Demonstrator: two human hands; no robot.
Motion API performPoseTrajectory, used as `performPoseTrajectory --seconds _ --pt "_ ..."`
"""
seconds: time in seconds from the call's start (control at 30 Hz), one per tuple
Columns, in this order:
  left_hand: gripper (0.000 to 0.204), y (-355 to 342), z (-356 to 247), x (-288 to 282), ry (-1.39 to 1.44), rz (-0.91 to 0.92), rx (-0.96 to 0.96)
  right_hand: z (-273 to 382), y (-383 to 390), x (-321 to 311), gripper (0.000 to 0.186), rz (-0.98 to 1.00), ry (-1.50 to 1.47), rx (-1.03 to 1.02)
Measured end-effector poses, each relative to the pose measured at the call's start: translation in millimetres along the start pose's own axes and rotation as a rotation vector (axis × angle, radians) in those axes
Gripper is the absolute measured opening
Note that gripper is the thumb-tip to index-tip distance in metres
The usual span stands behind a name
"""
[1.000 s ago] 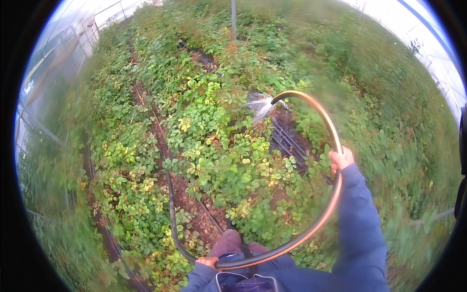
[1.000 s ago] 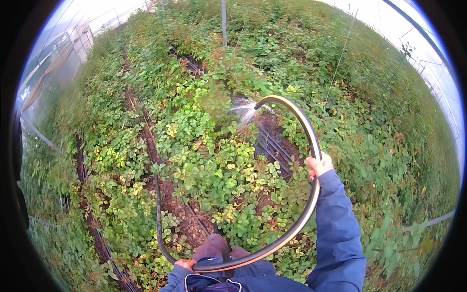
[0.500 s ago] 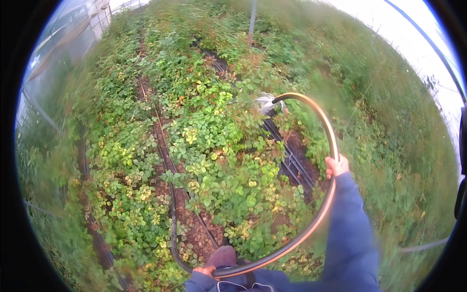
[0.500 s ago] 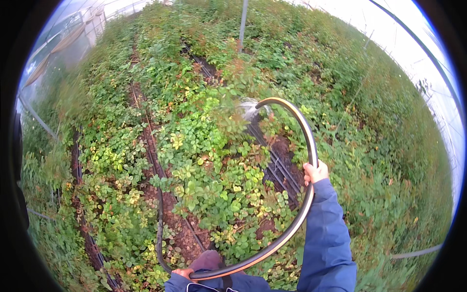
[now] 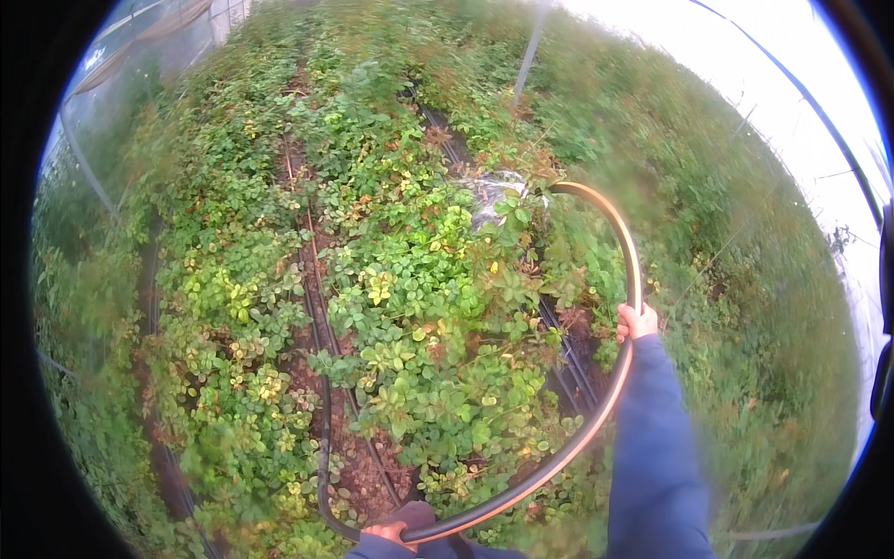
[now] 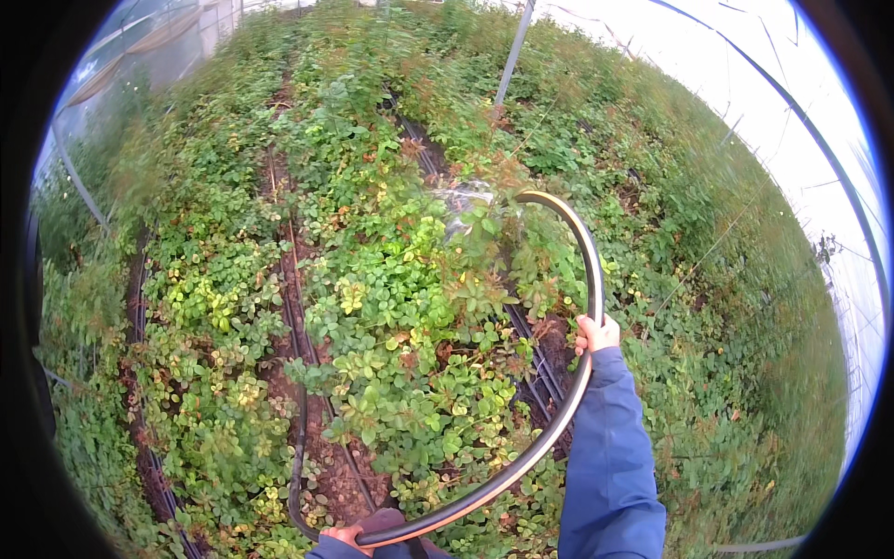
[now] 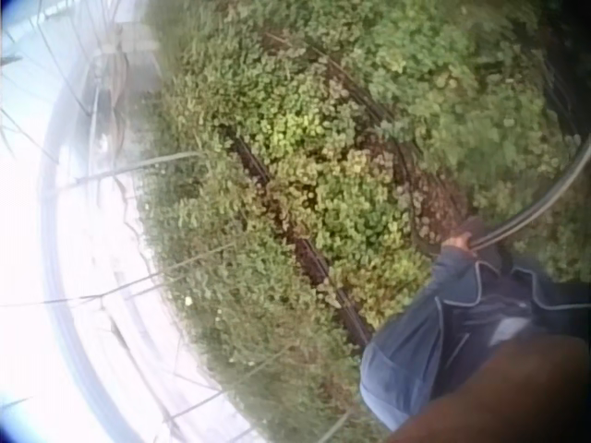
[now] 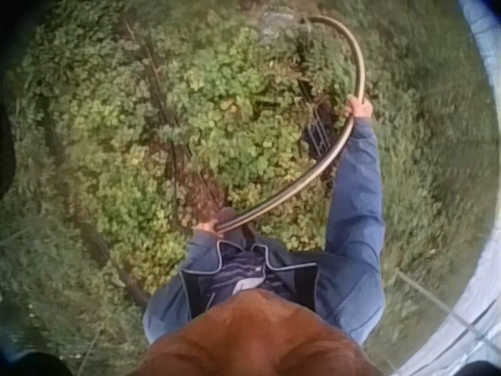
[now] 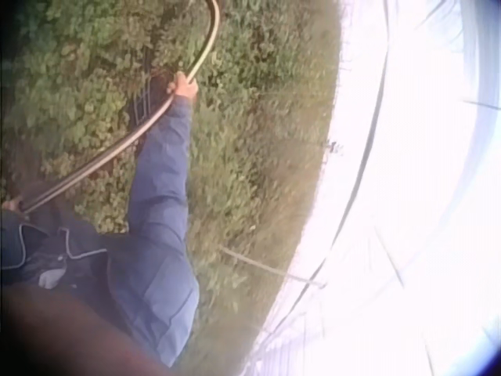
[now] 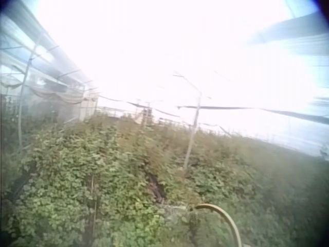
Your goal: The person holds a hose with a spray nozzle and waters rows of low-growing green plants inside a greenhouse. They move the hose back and forth along the rows, directing water onto the foliage and soil.
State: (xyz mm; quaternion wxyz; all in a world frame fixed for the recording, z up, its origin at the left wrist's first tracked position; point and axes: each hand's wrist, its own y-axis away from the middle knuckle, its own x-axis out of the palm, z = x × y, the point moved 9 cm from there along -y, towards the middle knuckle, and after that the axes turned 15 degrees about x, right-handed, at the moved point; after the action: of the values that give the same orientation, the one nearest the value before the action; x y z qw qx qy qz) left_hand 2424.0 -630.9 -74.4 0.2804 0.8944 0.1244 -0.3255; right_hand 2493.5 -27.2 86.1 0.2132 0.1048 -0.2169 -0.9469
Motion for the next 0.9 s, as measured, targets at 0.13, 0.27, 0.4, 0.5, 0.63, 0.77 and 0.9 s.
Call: performPoseTrajectory --seconds 0.13,0.27,0.4,0.5,0.63,0.77,0.9 --pt "0.044 -10.7 1.1 -10.8 -0.004 0.0 -0.022 9.0 -21.7 21.7 0.016 0.018 0.001 -0.05" --pt "0.045 -16.7 0.8 -19.5 0.013 -0.028 -0.071 8.9 -40.5 34.7 0.015 0.028 -0.049 -0.05" --pt "0.045 -21.0 3.9 -24.4 0.01 -0.025 -0.069 6.9 -55.9 42.7 0.015 0.037 -0.119 -0.06" --pt "0.045 -21.3 -7.9 -42.5 0.044 -0.046 -0.076 1.7 -68.1 45.1 0.015 0.032 -0.131 -0.053" --pt "0.046 -20.1 -8.2 -39.0 0.016 -0.026 -0.102 1.0 -69.9 46.6 0.015 0.039 -0.091 -0.036" --pt "0.049 -21.4 -6.3 -23.9 0.04 -0.06 0.012 5.2 -52.5 35.1 0.014 0.017 -0.002 -0.024" --pt "0.051 -14.6 -19.8 -24.1 0.048 -0.012 0.03 15.4 -14.7 23.4 0.015 -0.01 0.08 0.013"
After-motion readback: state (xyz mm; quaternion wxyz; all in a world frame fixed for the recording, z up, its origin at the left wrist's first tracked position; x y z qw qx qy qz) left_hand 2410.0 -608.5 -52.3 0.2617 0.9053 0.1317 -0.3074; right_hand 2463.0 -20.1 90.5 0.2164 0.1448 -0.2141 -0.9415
